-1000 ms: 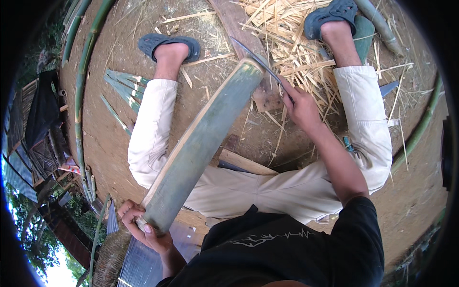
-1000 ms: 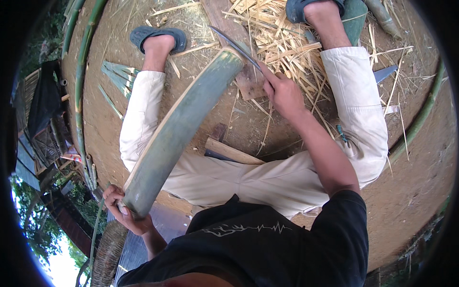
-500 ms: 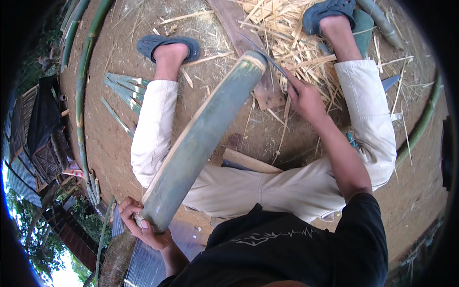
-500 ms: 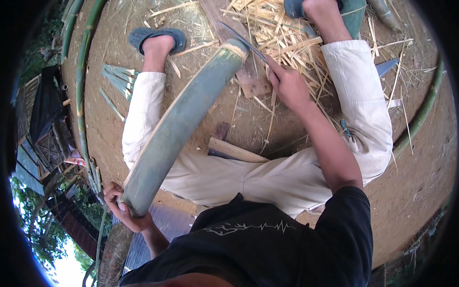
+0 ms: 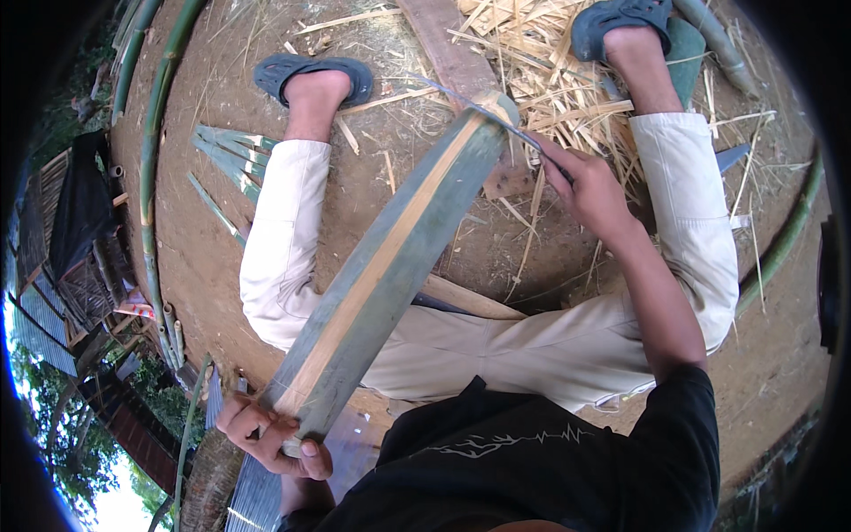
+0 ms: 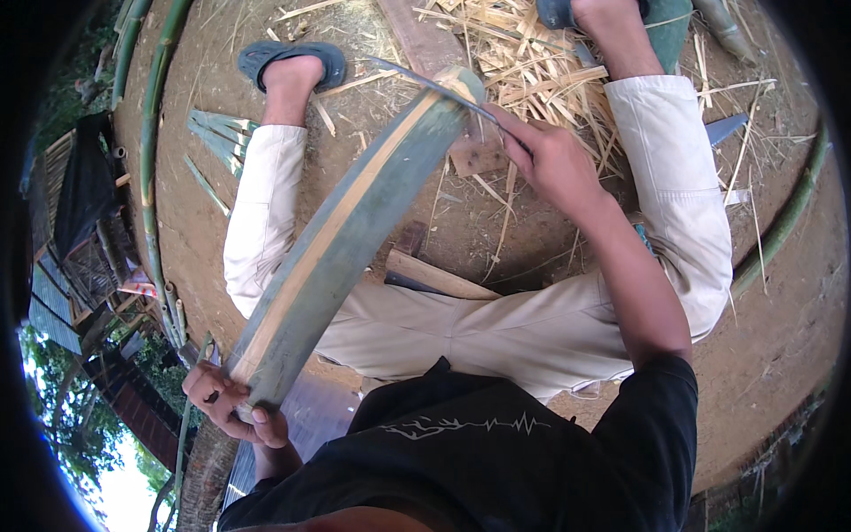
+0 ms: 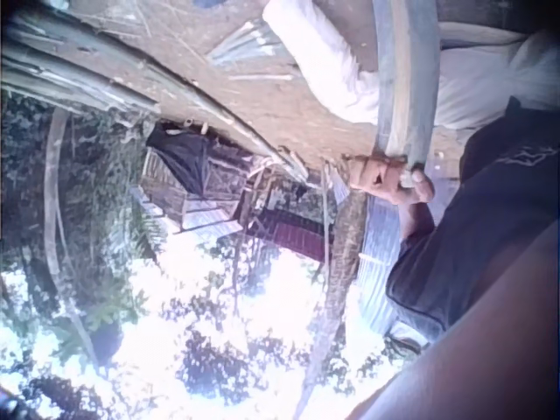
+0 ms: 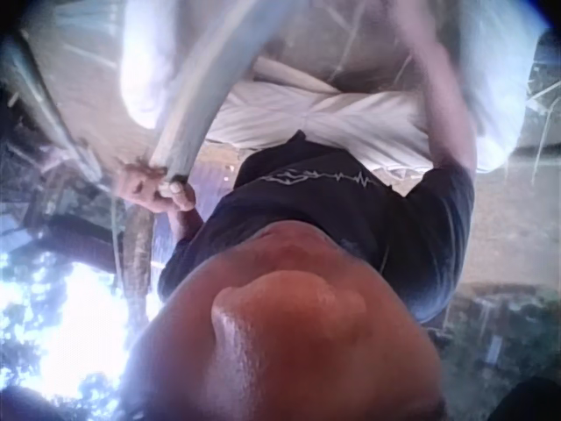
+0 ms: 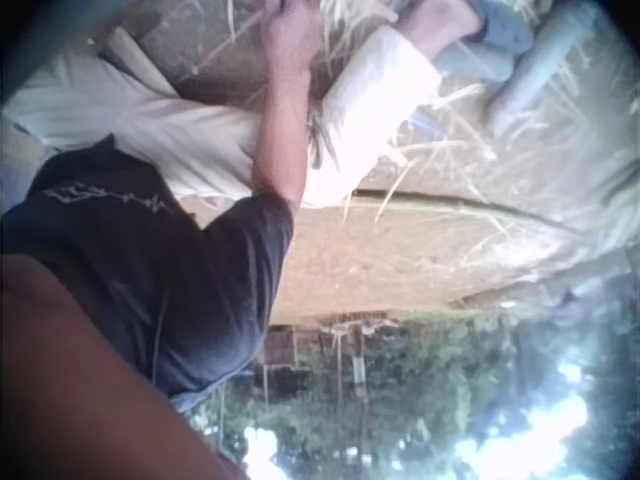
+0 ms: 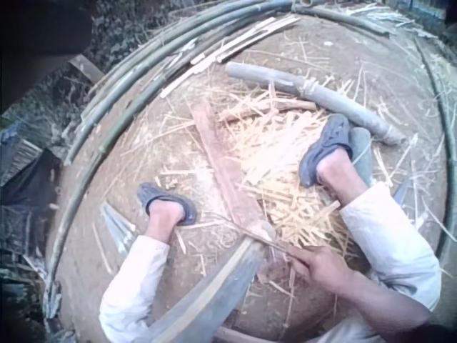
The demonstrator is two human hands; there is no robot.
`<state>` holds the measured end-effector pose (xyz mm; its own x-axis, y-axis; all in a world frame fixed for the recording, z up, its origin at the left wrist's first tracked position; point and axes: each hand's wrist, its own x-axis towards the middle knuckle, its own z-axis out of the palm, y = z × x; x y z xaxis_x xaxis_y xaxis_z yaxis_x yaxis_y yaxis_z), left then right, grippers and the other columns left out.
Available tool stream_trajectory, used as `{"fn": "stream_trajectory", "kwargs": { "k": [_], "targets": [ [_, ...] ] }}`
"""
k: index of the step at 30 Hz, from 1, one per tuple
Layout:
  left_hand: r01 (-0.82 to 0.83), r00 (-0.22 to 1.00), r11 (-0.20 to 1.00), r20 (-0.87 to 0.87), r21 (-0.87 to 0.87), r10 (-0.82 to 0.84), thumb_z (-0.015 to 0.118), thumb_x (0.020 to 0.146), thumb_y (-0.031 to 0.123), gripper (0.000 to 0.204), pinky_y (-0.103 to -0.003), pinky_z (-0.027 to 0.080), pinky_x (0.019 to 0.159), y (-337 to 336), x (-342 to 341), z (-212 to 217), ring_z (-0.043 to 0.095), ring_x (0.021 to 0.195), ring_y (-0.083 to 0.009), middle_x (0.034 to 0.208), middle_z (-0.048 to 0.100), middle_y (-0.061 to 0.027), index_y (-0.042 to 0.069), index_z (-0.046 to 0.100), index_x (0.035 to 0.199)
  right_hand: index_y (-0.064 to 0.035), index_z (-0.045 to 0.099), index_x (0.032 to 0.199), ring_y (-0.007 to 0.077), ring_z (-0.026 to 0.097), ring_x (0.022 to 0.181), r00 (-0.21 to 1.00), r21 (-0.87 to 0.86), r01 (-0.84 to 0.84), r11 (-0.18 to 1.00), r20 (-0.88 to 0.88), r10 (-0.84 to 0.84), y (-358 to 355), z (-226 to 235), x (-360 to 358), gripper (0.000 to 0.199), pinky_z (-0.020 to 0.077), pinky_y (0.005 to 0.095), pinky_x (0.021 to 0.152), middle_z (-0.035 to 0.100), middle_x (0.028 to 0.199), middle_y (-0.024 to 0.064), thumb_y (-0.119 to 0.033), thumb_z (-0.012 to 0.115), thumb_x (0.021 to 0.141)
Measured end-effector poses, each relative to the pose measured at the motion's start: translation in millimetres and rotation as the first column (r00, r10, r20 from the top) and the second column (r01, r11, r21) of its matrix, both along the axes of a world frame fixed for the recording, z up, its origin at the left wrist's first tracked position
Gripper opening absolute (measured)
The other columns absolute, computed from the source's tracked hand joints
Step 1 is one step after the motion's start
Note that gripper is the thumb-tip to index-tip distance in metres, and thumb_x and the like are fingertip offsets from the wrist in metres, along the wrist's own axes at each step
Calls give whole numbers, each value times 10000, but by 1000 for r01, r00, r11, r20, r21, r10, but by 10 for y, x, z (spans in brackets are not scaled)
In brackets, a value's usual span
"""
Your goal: The person sits on the ground and uses a knife to shave the outer layer of a bamboo pole, creating a smooth surface. They then use the knife to scrape and clean the inside of the bamboo pole, removing debris.
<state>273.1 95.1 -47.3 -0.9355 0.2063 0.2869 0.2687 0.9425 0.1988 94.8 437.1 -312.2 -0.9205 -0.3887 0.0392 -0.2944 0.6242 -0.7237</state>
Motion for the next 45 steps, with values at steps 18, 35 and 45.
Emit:
{"fn": "stream_trajectory", "kwargs": {
  "k": [18, 35, 45],
  "targets": [
    [-71, 997, 996, -19, 62, 73, 552, 898, 415, 352, -458, 357, 860, 11, -37, -43, 410, 956, -279, 955, 401, -117, 68, 502, 916, -333, 569, 1439, 315, 697, 684, 1000, 71, 12, 997, 4, -12, -32, -73, -58, 524, 577, 460, 636, 698, 793, 138, -201, 653, 939],
    [-167, 985, 973, -18, 159, 172, 553, 897, 442, 393, -411, 337, 812, -12, 102, -168, 392, 904, -254, 951, 381, -116, 54, 501, 933, -273, 601, 1412, 386, 689, 752, 999, 122, -40, 992, 11, 39, -49, -110, -67, 520, 551, 475, 662, 707, 871, 170, -126, 673, 919],
    [-561, 743, 351, 270, 750, 612, 474, 895, 230, 263, -436, 395, 1024, -64, -116, -294, 527, 1068, -263, 1064, 528, -147, 13, 532, 1032, -206, 629, 1384, 374, 686, 693, 955, -162, 291, 943, 99, -278, -159, -273, 35, 416, 538, 440, 657, 688, 821, 236, -125, 635, 976]
  ]
}}
